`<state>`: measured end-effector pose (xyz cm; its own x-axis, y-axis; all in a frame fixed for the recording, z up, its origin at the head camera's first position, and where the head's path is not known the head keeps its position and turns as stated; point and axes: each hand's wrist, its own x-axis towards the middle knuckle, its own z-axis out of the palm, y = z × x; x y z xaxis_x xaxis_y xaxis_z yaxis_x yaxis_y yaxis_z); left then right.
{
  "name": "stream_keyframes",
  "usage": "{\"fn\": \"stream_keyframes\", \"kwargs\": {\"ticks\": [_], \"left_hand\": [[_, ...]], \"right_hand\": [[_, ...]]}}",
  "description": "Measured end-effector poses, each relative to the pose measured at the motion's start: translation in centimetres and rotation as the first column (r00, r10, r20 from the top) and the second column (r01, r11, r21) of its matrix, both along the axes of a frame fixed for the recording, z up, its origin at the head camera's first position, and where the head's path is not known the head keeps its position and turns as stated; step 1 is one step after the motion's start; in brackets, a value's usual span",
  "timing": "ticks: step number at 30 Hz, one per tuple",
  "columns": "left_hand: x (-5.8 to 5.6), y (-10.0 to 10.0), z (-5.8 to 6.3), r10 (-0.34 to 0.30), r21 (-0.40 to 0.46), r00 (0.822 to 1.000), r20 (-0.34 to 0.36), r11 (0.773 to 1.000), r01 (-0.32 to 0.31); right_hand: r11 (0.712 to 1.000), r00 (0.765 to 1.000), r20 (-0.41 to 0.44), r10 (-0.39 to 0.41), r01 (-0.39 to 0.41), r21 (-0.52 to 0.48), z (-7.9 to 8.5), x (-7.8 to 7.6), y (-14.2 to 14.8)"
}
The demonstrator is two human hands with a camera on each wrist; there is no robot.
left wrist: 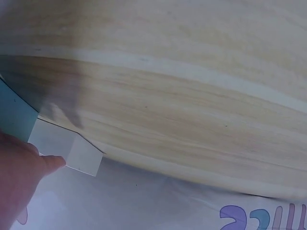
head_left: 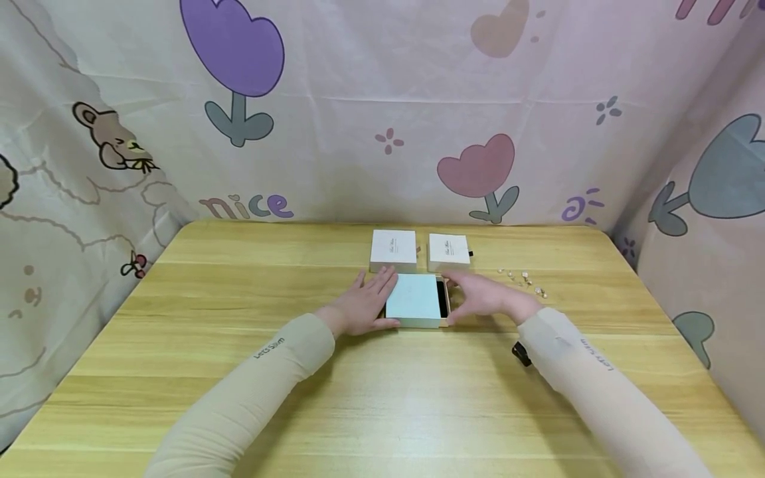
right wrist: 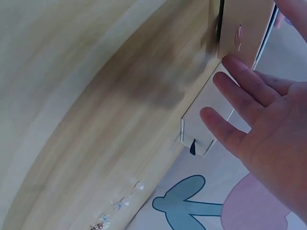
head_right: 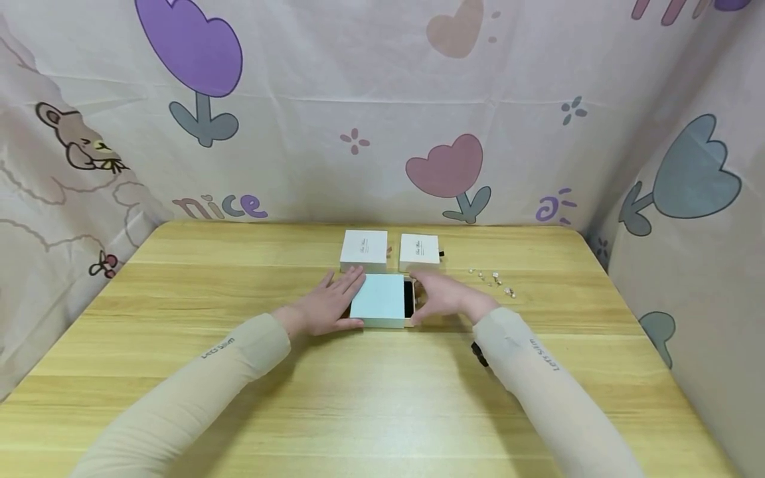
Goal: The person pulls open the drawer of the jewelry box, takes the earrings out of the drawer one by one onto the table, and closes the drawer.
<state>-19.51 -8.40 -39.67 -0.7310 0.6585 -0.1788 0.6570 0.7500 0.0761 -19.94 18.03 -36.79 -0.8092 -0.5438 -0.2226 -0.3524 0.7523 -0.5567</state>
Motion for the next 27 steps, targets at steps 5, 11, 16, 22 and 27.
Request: {"fn": "stream_keyframes", "kwargs": {"ticks": [5,11,16,22,27], "left_hand": [[0.1,0.1,0.0,-0.001,-0.006,1.0,-0.004,1.0,0.001],[0.0,0.1,-0.1,-0.004,0.001,1.0,-0.01,1.0,0.004],[0.0,0.1,-0.2,-0.005,-0.001,1.0,-0.006,1.0,0.005],[0.0,0.2,-0.1,0.006,-0.015,1.0,-0.009,1.0,-0.006],[0.0,0.2,-0.2,0.01,-0.03,1.0,-0.008,0.999,-0.01]], "right_hand": [[1.0,1.0,0.004,-0.008,0.008,-0.008,-0.1,0.1,-0.2],[1.0,1.0,0.009,-0.007,0.007,-0.022,-0.2,0.1,-0.5],[1.0,1.0,0.025,-0.001,0.001,-0.017,-0.2,0.2,-1.1],[0.999,0.999,0.0,0.038,-0.038,0.017,0.0,0.7,-2.2],[0.997,0.999,-0.031,0.039,-0.036,0.071,0.0,0.9,-2.4]]}}
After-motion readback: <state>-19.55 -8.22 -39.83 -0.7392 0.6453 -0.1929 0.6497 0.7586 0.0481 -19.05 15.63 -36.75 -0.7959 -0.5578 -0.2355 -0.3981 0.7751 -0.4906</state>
